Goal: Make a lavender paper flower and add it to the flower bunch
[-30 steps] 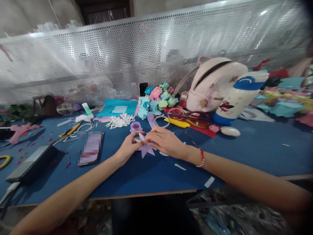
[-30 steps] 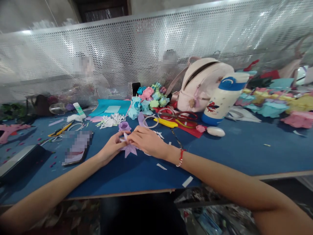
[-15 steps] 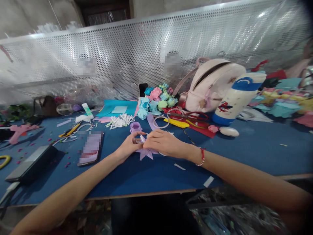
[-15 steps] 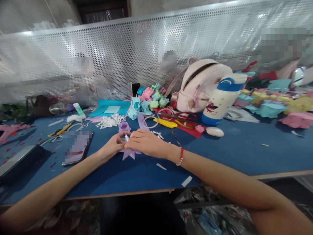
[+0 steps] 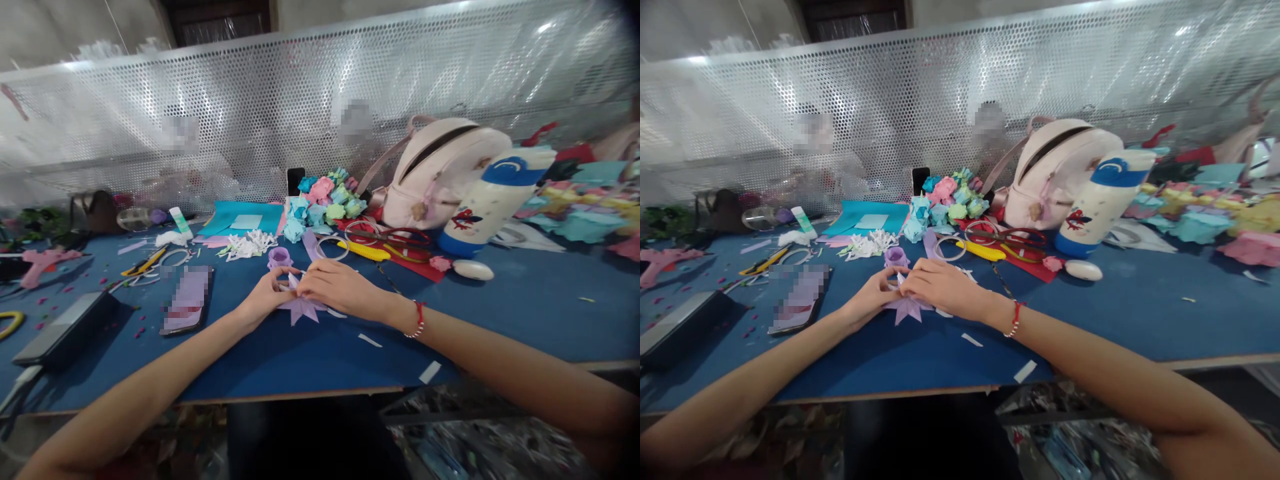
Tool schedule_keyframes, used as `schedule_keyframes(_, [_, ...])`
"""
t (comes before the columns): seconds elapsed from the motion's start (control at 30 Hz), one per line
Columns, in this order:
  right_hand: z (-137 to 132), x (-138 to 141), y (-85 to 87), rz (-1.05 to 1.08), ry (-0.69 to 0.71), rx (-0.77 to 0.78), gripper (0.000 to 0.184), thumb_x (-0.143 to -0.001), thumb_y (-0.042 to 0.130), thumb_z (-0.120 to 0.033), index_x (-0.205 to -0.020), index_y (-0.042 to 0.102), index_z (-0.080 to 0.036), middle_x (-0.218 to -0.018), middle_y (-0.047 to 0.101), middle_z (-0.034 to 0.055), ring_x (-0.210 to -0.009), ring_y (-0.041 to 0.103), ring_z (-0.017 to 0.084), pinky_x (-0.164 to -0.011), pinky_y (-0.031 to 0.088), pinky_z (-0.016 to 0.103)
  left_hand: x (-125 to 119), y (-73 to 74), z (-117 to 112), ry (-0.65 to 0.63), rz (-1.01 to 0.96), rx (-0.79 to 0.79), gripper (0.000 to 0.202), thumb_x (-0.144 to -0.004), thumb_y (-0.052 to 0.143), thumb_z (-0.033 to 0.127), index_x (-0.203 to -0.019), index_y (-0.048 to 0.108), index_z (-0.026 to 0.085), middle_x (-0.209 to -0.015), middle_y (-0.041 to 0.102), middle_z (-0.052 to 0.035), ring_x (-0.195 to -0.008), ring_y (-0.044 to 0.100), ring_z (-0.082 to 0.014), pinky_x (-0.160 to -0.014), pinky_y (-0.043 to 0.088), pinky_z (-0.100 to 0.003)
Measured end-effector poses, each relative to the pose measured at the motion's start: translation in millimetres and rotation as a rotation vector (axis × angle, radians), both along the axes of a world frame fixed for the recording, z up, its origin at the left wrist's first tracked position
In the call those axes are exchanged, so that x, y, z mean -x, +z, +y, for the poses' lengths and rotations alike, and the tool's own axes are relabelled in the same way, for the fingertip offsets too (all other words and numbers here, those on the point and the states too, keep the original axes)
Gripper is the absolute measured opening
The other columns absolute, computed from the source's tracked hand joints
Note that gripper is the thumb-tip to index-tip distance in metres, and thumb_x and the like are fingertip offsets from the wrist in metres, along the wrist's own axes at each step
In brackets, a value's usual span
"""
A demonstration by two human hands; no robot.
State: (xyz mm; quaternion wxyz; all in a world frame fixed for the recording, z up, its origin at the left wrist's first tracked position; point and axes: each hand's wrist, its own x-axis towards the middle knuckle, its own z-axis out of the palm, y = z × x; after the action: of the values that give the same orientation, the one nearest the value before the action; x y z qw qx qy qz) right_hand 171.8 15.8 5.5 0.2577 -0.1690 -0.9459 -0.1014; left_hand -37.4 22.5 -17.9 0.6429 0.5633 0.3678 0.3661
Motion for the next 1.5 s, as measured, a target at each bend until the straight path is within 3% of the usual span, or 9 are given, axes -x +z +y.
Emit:
schedule_keyframes(0.3, [-2,0,2.0,0.075,0.024,0.123,0.019,-0.103,0.043,-0.024,-0.102,0.061,-0.017,-0.097,0.069,0.005,-0.092,0.05,0.019,-0.082,0.044,0.031,1,0.0,-1,-0.001,-0.003,-0.005,0.06,-0.065,0.085,0.027,-0.115,0.055,0.015,-0.08,0.071,-0.0039,-0.07,0.067,-0.0167,-0.066,0.047,-0.025])
schedule_keyframes(0.87, [-3,0,3.4,0.076,0.023,0.085,0.019,-0.103,0.044,-0.025,-0.102,0.061,-0.017,-0.095,0.069,0.0045,-0.091,0.05,0.019,-0.08,0.044,0.03,-1,1.2,-2,0.015,0.028,-0.017,0.066,-0.061,0.087,0.031,-0.115,0.055,0.014,-0.08,0.069,-0.0033,-0.069,0.064,-0.0144,-0.065,0.046,-0.024])
schedule_keyframes(1.3, [1,1,-0.6,-0.049,-0.001,0.062,0.014,-0.099,0.044,-0.012,-0.103,0.057,-0.016,-0.096,0.065,0.0069,-0.089,0.046,0.021,-0.081,0.041,0.034,-3,-3.2,-3,0.04,0.011,-0.049,0.062,-0.062,0.085,0.028,-0.115,0.056,0.014,-0.079,0.068,-0.0028,-0.074,0.064,-0.0157,-0.068,0.046,-0.024])
schedule_keyframes(1.4, [2,-1,-1.6,0.053,0.002,0.139,0.016,-0.101,0.041,-0.014,-0.105,0.056,-0.017,-0.098,0.063,0.0077,-0.091,0.048,0.022,-0.084,0.04,0.036,0,-4.5,1,0.121,0.004,-0.088,0.06,-0.064,0.084,0.029,-0.115,0.056,0.015,-0.073,0.064,0.001,-0.066,0.061,-0.0125,-0.062,0.043,-0.022])
schedule_keyframes(1.5, [8,-5,-2.6,0.317,-0.029,0.301,0.016,-0.101,0.041,-0.017,-0.1,0.057,-0.02,-0.096,0.061,0.0062,-0.093,0.05,0.021,-0.085,0.041,0.036,7,-3.9,7,0.227,-0.019,-0.134,0.056,-0.066,0.083,0.03,-0.113,0.057,0.015,-0.072,0.062,0.0023,-0.064,0.059,-0.0108,-0.062,0.044,-0.021])
